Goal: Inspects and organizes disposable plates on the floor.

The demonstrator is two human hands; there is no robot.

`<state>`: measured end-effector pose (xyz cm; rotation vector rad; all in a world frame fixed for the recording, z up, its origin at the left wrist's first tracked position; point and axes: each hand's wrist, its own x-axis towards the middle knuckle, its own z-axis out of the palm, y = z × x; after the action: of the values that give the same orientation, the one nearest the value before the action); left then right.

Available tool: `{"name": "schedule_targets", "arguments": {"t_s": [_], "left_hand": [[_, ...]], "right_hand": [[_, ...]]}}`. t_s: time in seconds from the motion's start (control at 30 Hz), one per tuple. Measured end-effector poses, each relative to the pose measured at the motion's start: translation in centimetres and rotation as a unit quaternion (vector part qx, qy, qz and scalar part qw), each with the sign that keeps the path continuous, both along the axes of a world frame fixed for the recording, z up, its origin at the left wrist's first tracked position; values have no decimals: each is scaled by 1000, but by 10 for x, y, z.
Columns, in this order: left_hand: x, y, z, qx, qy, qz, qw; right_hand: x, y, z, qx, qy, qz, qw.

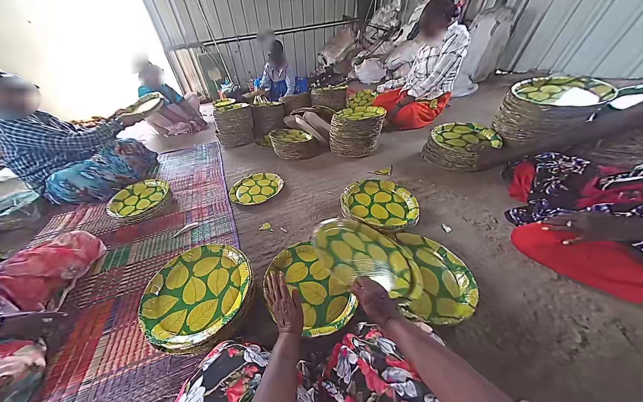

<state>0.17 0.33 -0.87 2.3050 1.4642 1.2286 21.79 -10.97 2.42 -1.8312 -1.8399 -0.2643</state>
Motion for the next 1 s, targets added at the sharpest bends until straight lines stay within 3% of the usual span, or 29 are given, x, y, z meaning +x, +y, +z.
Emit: {"name": "schedule_targets", "arguments": {"t_s": [0.1,0.2,0.27,0.33,0.43,0.53,0.63,0.77,0.9,1.0], "left_hand": [[-4,4,4,36,-12,21,999],[-10,-2,12,-153,102,-53,982],[-10,-4,9,-295,241,-107,918],[-6,-9,0,-346,322,-129,872],[1,-10,-5,-351,348,-130,859],[4,-8,-7,-365,335,-133,859],[3,-6,-7,-372,330,-133,858],[1,-5,-8,-367,330,-132,860],[2,-5,-10,-367,330,-136,859],[1,-5,-8,-371,305,-143,865]], "right_hand": [[-9,9,-13,-54,-58,211,974],[-10,17,-21,-182,-82,270,942],[-7,20,-16,-293,-45,216,930],[3,20,-6,-342,25,122,931],[20,19,1,-292,106,-74,948],[31,15,4,-349,168,-245,889],[32,16,1,-448,158,-267,839],[23,22,3,-462,126,-289,829],[28,17,4,-391,147,-317,851],[26,9,15,-268,103,-313,905]]}}
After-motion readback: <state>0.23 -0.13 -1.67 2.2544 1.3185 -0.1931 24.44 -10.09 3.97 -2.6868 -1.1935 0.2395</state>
